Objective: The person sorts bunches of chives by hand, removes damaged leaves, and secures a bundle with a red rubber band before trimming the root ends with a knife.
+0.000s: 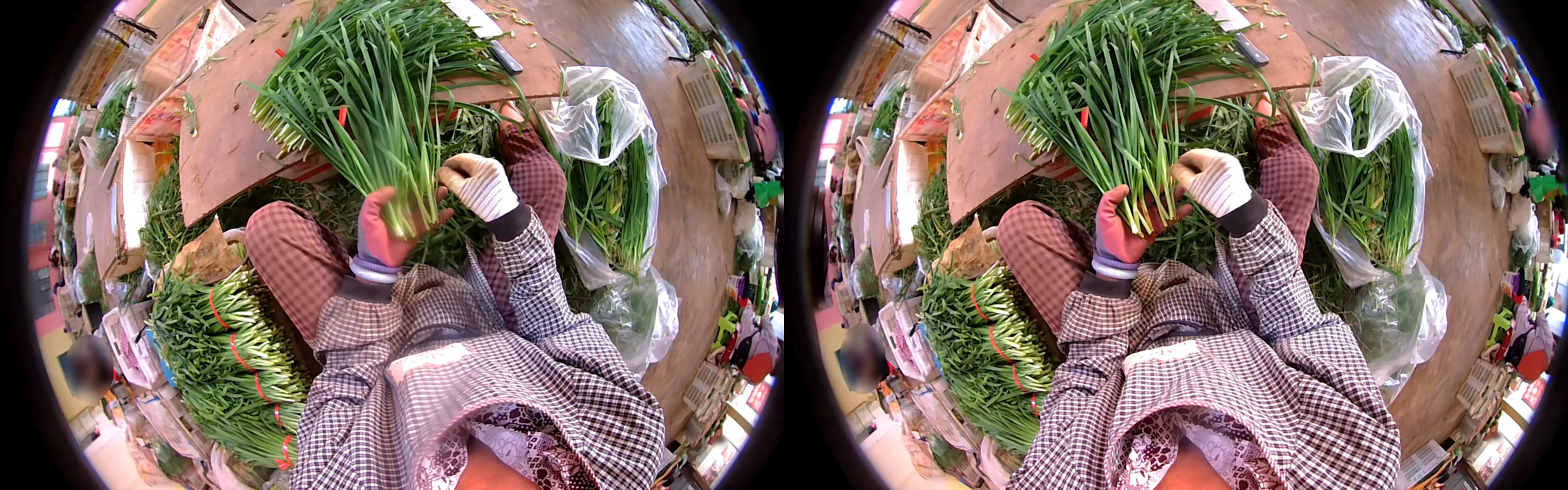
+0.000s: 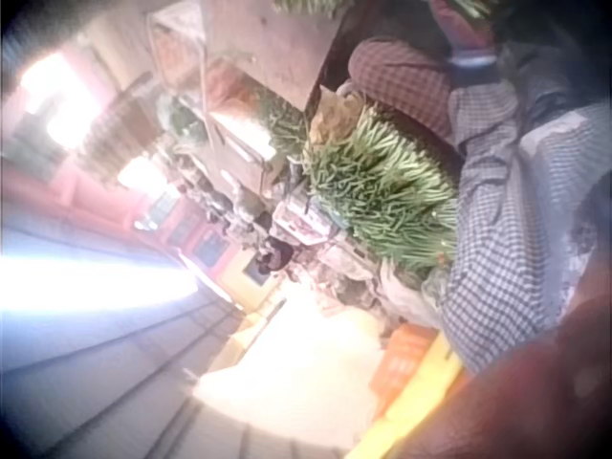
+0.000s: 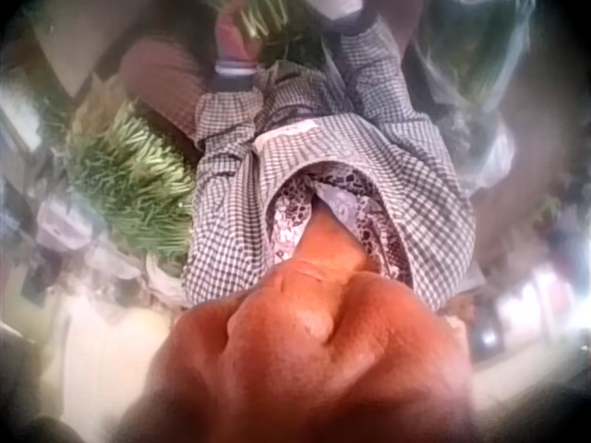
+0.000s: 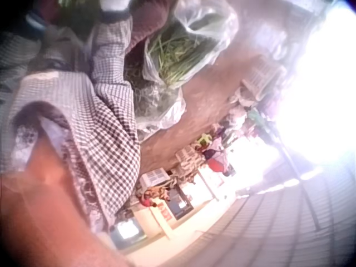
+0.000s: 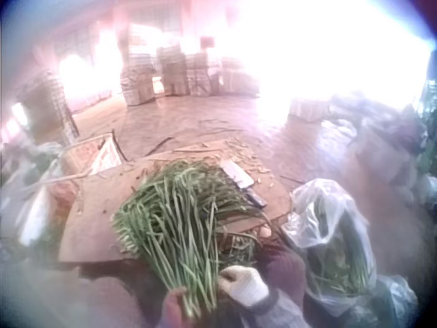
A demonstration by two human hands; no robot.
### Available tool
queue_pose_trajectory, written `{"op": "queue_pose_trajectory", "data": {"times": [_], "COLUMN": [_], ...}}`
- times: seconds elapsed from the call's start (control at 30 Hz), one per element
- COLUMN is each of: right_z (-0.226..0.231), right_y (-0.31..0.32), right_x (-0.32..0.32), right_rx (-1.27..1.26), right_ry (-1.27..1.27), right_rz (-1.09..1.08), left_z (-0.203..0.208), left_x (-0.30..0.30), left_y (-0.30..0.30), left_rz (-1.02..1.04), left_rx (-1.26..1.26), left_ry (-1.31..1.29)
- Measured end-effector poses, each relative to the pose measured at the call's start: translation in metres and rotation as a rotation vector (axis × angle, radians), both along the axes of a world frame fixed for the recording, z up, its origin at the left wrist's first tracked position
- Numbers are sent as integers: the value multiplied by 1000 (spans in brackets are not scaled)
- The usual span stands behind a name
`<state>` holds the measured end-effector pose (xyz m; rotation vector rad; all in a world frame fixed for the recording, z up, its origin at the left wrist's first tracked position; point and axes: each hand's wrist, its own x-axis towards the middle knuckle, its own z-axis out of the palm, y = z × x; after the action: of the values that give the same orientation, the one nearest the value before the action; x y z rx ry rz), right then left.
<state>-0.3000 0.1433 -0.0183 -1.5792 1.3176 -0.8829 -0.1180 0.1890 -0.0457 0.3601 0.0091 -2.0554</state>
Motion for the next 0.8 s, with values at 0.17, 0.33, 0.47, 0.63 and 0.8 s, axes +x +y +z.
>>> {"op": "queue_pose_trajectory", "data": {"times": [0.17, 0.33, 0.47, 0.63, 0.8], "right_z": [4, -11, -13, -27, -20], "right_y": [12, 3, 9, 21, 33], "right_x": [24, 36, 37, 43, 50], "right_rx": [45, 140, 62, -305, -425], "right_ry": [27, 22, -50, 126, 66], "right_rz": [174, 64, 16, 16, 113], "left_z": [-41, -39, -28, -21, -29], "left_x": [5, -4, -5, -13, -13], "left_y": [0, 10, 6, 6, -1], "left_rz": [76, 102, 41, 35, -9], "left_rx": [-48, -393, -98, 49, 60], "left_ry": [-267, -530, -186, -317, -159]}}
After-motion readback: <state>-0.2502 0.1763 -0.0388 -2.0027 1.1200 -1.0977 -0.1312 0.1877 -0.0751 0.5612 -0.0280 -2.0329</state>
